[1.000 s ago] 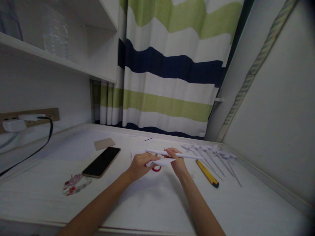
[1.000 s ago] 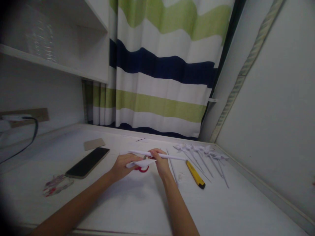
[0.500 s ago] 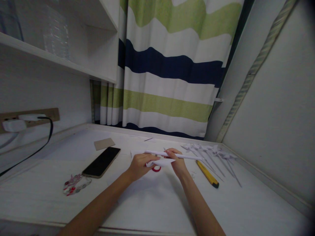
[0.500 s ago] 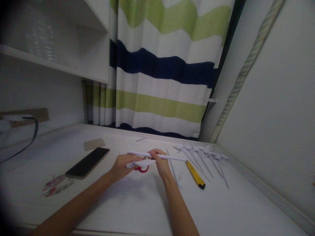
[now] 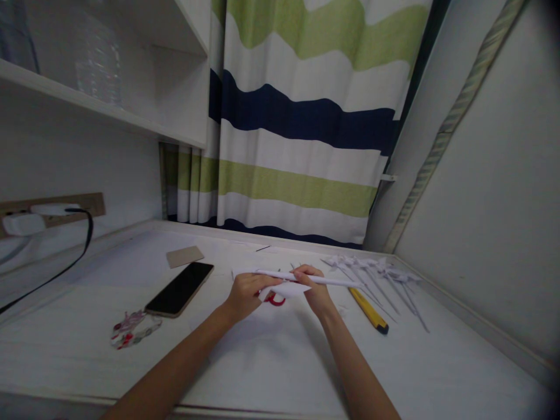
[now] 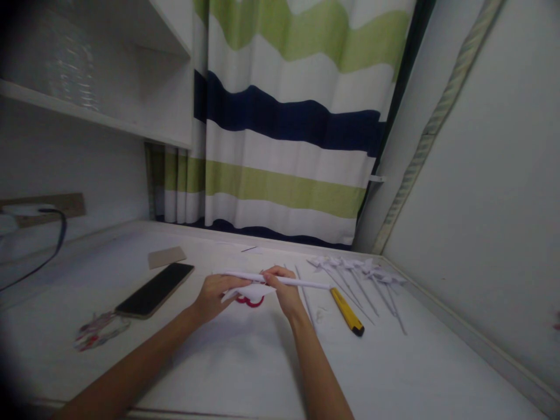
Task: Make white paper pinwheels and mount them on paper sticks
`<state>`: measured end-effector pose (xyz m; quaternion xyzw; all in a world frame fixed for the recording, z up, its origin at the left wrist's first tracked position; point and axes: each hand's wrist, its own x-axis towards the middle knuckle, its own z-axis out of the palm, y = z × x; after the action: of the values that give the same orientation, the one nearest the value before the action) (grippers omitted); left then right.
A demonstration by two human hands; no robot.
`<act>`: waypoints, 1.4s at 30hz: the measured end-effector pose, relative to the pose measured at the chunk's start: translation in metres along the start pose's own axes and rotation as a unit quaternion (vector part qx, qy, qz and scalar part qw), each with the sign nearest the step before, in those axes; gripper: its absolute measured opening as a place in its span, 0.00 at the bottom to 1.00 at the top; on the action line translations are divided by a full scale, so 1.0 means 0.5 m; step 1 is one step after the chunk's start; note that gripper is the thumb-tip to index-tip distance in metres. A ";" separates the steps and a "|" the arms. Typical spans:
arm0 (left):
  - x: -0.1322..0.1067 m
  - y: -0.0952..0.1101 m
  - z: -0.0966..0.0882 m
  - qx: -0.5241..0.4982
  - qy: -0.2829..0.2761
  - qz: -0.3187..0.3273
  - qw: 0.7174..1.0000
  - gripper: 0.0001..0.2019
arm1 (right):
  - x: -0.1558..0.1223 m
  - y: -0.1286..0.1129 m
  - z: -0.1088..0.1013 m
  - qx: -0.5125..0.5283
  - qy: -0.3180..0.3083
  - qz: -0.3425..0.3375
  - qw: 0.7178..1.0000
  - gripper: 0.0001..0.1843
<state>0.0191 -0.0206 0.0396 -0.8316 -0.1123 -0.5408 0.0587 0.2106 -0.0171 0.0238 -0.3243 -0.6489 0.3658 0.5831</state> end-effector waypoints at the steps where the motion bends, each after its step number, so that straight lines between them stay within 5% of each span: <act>1: 0.000 -0.001 0.000 0.004 0.003 -0.002 1.000 0.08 | 0.000 -0.001 0.000 0.001 0.000 0.001 1.000 0.09; 10: -0.011 -0.003 0.002 0.037 0.051 -0.029 0.998 0.08 | -0.003 -0.011 0.005 0.014 -0.010 -0.008 1.000 0.08; 16: -0.004 0.004 -0.005 0.037 0.033 -0.025 0.998 0.14 | -0.007 -0.019 0.003 0.020 -0.033 -0.013 0.999 0.08; 42: 0.006 0.012 -0.007 -0.022 0.047 0.022 0.998 0.15 | -0.010 -0.035 0.002 0.059 -0.106 -0.064 0.991 0.08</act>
<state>0.0186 -0.0266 0.0440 -0.8087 -0.0791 -0.5800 0.0572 0.2103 -0.0308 0.0362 -0.2061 -0.7036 0.3977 0.5516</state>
